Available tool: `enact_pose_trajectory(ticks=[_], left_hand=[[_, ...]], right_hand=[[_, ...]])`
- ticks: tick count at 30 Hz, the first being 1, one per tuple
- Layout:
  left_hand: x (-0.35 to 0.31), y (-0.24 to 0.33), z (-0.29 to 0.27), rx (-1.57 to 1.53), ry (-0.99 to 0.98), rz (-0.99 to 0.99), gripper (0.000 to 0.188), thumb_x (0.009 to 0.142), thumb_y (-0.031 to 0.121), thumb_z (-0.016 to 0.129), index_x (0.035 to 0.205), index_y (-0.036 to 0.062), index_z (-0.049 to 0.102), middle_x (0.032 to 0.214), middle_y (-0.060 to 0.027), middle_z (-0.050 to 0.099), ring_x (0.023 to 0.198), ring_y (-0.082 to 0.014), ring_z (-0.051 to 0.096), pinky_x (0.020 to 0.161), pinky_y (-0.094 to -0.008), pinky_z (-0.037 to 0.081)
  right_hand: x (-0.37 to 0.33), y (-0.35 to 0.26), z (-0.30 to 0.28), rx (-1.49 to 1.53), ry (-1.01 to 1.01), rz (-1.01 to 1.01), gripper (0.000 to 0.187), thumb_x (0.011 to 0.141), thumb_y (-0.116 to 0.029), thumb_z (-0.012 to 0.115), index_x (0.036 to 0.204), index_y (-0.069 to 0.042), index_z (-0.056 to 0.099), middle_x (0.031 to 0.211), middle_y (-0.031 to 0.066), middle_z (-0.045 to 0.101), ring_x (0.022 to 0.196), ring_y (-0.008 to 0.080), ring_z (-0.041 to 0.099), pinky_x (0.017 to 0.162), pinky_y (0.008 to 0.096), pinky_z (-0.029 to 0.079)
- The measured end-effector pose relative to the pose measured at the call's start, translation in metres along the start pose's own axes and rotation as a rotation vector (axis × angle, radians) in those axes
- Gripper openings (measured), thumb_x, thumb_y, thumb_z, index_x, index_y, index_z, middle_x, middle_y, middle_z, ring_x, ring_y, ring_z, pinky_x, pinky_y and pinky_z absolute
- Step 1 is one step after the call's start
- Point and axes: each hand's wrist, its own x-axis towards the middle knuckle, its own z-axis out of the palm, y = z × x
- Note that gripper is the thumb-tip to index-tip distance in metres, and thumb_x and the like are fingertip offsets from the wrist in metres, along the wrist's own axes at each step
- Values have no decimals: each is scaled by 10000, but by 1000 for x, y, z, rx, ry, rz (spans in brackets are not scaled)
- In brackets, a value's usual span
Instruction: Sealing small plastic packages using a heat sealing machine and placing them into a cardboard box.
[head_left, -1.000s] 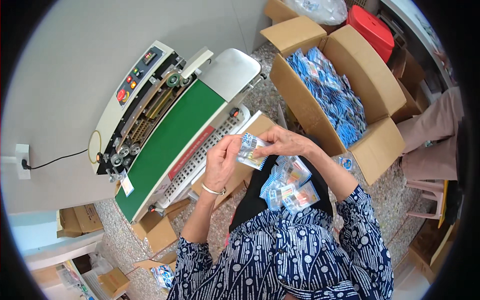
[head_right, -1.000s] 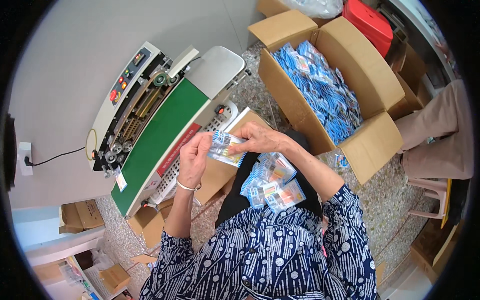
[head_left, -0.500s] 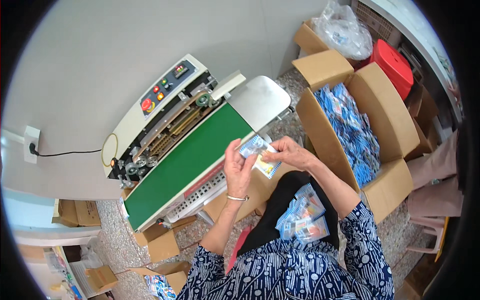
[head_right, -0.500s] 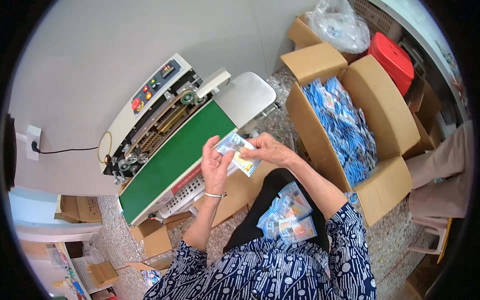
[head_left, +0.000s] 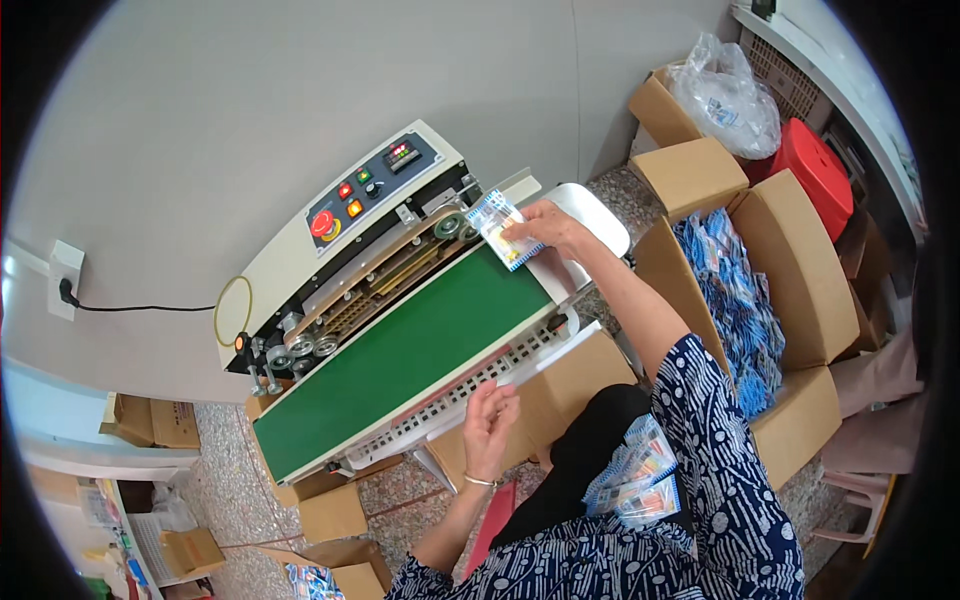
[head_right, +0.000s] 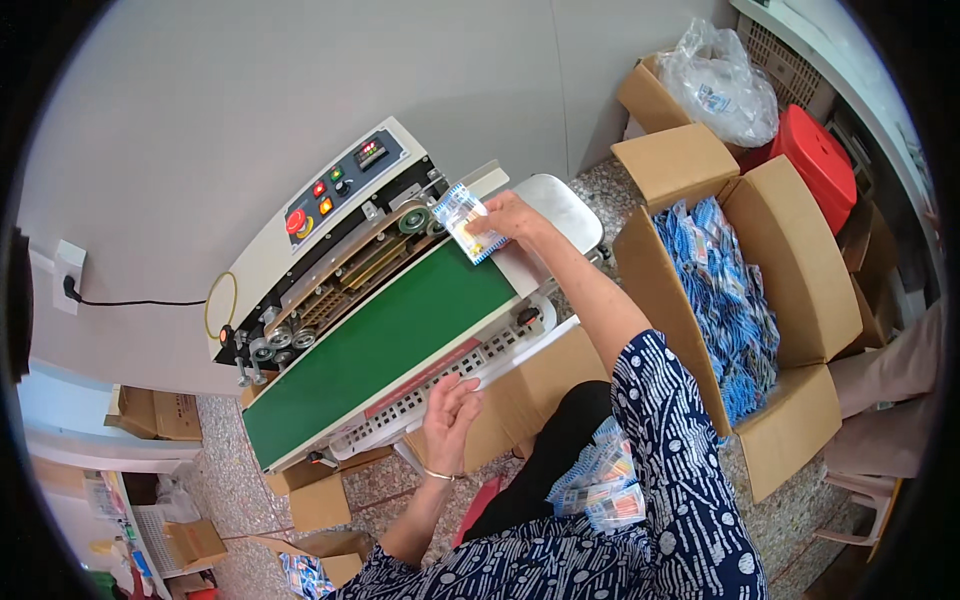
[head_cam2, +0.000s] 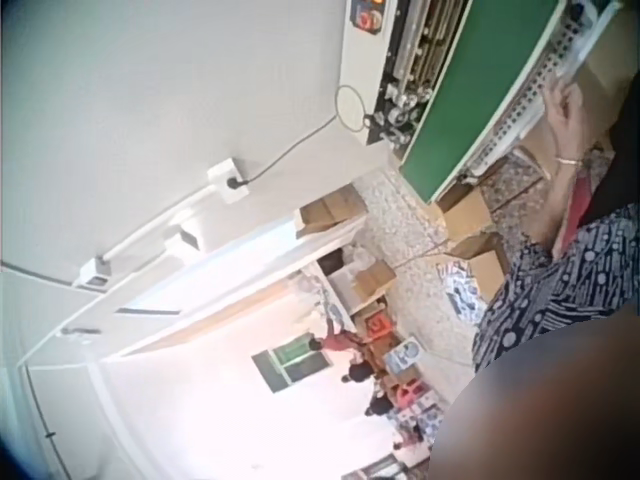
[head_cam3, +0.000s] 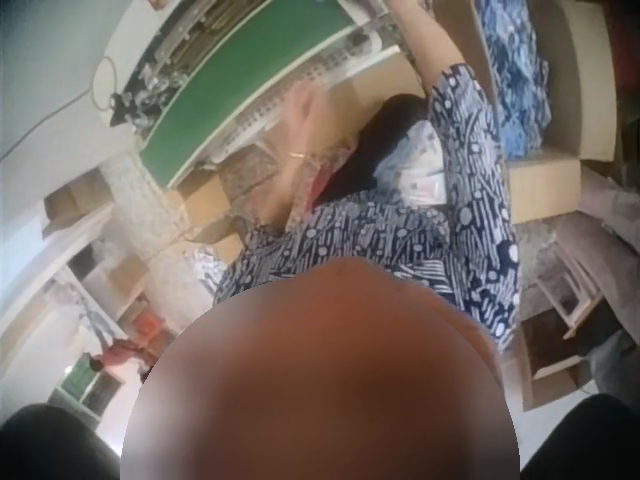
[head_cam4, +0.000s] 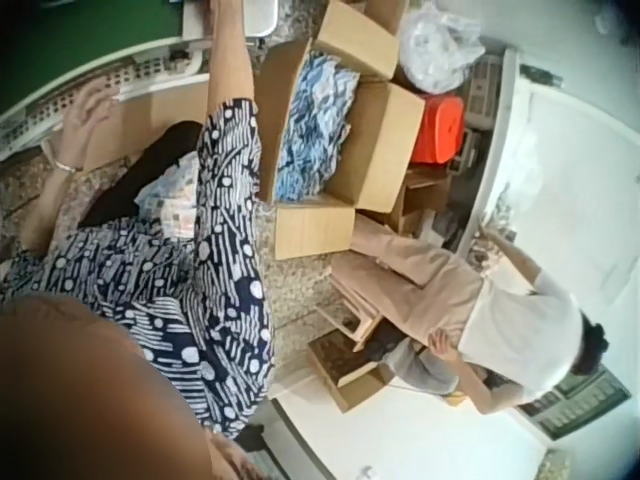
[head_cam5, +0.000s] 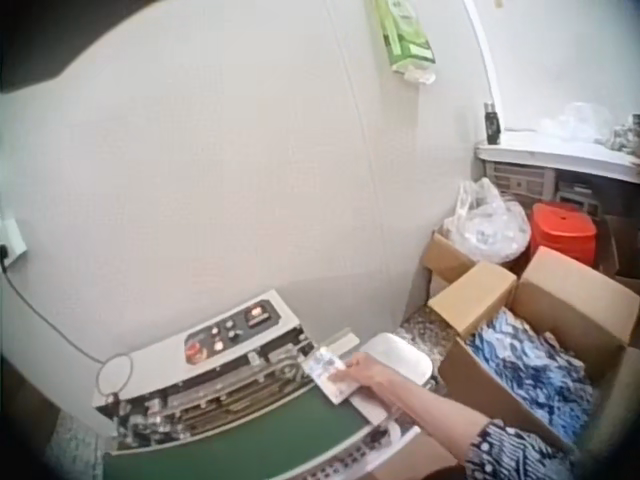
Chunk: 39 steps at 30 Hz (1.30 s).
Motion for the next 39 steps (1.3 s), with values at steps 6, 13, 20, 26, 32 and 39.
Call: enact_pose_trajectory(ticks=[6, 13, 20, 26, 32, 39], left_hand=[[-2, 2, 6, -12, -63, -6, 467, 843, 14, 582, 1257, 58, 370, 1136, -113, 555, 988, -149, 545, 861, -267, 436], [-13, 1, 22, -20, -128, -17, 504, 835, 26, 597, 1274, 50, 351, 1146, -98, 548, 999, -148, 540, 872, -270, 431], [-16, -1, 30, -1, -179, -57, 456, 838, 0, 563, 1256, 51, 389, 1158, -87, 530, 1047, -161, 514, 894, -270, 412], [-41, -15, 48, 213, -355, -112, 235, 797, 54, 646, 1016, -1, 580, 1087, -92, 581, 1017, -181, 542, 888, -287, 422], [-61, -5, 86, 725, -548, 341, 119, 783, 48, 619, 884, -15, 618, 998, -130, 609, 961, -249, 561, 844, -322, 428], [-26, -17, 128, 932, -541, 546, 161, 758, 147, 642, 860, 26, 614, 994, -139, 575, 942, -309, 508, 848, -381, 379]], right_hand=[[30, 19, 15, -71, -10, 48, 281, 640, -130, 757, 851, 31, 665, 794, 121, 661, 702, 192, 626, 629, 300, 489], [27, 18, 67, -656, 55, -186, 438, 554, -281, 771, 798, 60, 645, 779, 188, 639, 693, 291, 627, 625, 352, 501], [-46, 19, 75, -845, 191, -441, 522, 773, -447, 607, 983, 30, 574, 794, 204, 611, 775, 350, 611, 679, 422, 481], [-175, 45, -49, -783, 149, -355, 448, 827, -410, 567, 766, 33, 556, 631, 161, 559, 591, 275, 571, 564, 369, 450], [-312, 85, -83, -418, 253, 7, 298, 838, -279, 591, 870, 18, 596, 665, 69, 578, 607, 113, 559, 545, 271, 448], [-352, 115, -65, -352, 213, -20, 273, 805, -211, 625, 933, 30, 622, 736, 107, 640, 672, 160, 611, 615, 285, 472]])
